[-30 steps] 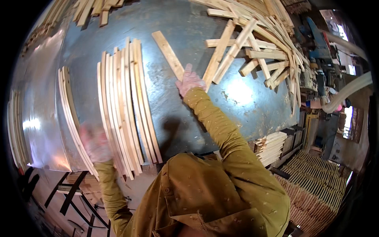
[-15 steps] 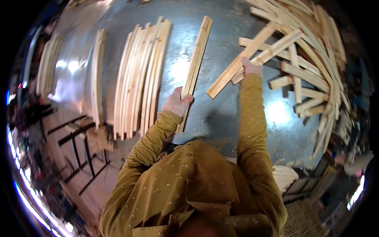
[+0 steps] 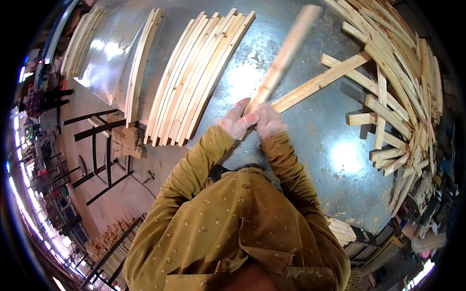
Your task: The person sorts thin wooden strips on a metal table, picking them up individually or in small groups and arranging them into neat stacks. The person repeatedly moves wood from a scattered pile to an organized stack, occasionally adjusting the alignment of the pieces.
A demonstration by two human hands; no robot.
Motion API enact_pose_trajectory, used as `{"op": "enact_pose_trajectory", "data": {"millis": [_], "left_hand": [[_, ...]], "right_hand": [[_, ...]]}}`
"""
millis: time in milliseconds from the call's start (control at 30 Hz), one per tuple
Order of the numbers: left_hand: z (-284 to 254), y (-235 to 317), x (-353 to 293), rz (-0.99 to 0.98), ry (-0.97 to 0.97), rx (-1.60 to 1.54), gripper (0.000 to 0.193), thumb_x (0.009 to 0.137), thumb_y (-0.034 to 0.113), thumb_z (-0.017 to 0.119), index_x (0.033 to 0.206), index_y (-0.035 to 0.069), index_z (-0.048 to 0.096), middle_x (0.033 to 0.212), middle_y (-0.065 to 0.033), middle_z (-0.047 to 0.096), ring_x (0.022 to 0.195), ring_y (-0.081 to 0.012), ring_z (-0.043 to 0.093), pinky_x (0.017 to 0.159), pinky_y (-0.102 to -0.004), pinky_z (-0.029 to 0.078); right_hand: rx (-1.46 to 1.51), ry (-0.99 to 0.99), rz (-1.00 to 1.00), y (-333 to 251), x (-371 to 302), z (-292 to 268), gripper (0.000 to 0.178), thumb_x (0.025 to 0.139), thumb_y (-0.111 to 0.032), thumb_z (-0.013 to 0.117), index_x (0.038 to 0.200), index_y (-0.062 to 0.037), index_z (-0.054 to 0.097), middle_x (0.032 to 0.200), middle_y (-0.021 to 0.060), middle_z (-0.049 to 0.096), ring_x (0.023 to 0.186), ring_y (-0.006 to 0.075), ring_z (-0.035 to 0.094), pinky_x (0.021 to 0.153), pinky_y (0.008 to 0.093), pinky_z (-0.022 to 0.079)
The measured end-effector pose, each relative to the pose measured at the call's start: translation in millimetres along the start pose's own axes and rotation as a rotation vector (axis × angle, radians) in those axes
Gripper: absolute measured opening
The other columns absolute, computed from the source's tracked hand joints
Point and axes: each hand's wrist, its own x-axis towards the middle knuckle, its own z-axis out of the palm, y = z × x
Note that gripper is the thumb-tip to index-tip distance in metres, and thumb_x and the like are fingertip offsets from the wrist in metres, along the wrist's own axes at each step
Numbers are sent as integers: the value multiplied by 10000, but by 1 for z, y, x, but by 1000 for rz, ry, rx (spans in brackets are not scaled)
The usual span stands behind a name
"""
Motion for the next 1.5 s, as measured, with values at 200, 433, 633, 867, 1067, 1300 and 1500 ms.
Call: {"op": "enact_pose_trajectory", "data": {"millis": [200, 433, 633, 867, 1067, 1300, 1500], "left_hand": [[-31, -19, -1, -348, 140, -330, 580, 954, 439, 613, 1348, 32, 486, 816, -51, 619, 561, -126, 570, 457, -265, 470], [-52, -13, -49, -287, 352, 602, 568, 892, 317, 634, 1343, -11, 524, 1245, -294, 603, 1170, -415, 587, 1007, -446, 455], [-60, -15, -87, -290, 446, 1282, 891, 818, 415, 734, 1521, 96, 288, 1529, -225, 341, 1378, -409, 373, 1120, -530, 306], [-53, -23, -75, -304, 430, 1378, 982, 811, 423, 718, 1556, 64, 189, 1567, -234, 256, 1449, -387, 258, 1181, -514, 201], [1, -15, -36, 355, 437, 1003, 921, 842, 404, 690, 1540, 7, 238, 1518, -266, 325, 1374, -450, 353, 1125, -497, 329], [81, 6, 3, 338, 363, 715, 821, 857, 444, 707, 1444, -34, 389, 1355, -295, 494, 1148, -440, 570, 958, -464, 499], [75, 62, 50, 417, 78, 798, 1064, 794, 578, 734, 1469, -100, 269, 1399, -279, 465, 1234, -417, 523, 1007, -444, 466]], "right_hand": [[-79, 180, 349, -21, 71, -32, 720, 828, -438, 732, 1301, 67, 533, 1245, 219, 628, 1173, 338, 594, 1017, 415, 443], [-24, -633, 452, -55, 19, 10, 513, 886, -387, 668, 1218, -5, 584, 1096, 186, 681, 1000, 306, 669, 875, 400, 532], [-134, -1173, -194, -139, -2, 28, 451, 1006, -352, 438, 1372, -92, 485, 1311, 203, 568, 1231, 354, 555, 1051, 468, 440], [-916, 25, -257, 6, 256, -164, 869, 855, -431, 611, 1547, -57, 241, 1510, 237, 378, 1385, 353, 386, 1144, 468, 293], [-1283, -183, -106, 73, 378, -253, 1176, 676, -563, 774, 1574, -127, 155, 1553, 191, 323, 1450, 343, 291, 1173, 527, 205], [-1238, -679, -104, 52, 365, -234, 926, 733, -511, 743, 1445, -80, 339, 1295, 159, 563, 1206, 295, 559, 977, 446, 454], [-1103, -1414, -547, -27, 180, -182, 684, 887, -414, 638, 1400, -26, 405, 1345, 214, 544, 1250, 308, 540, 1017, 466, 451]]}}
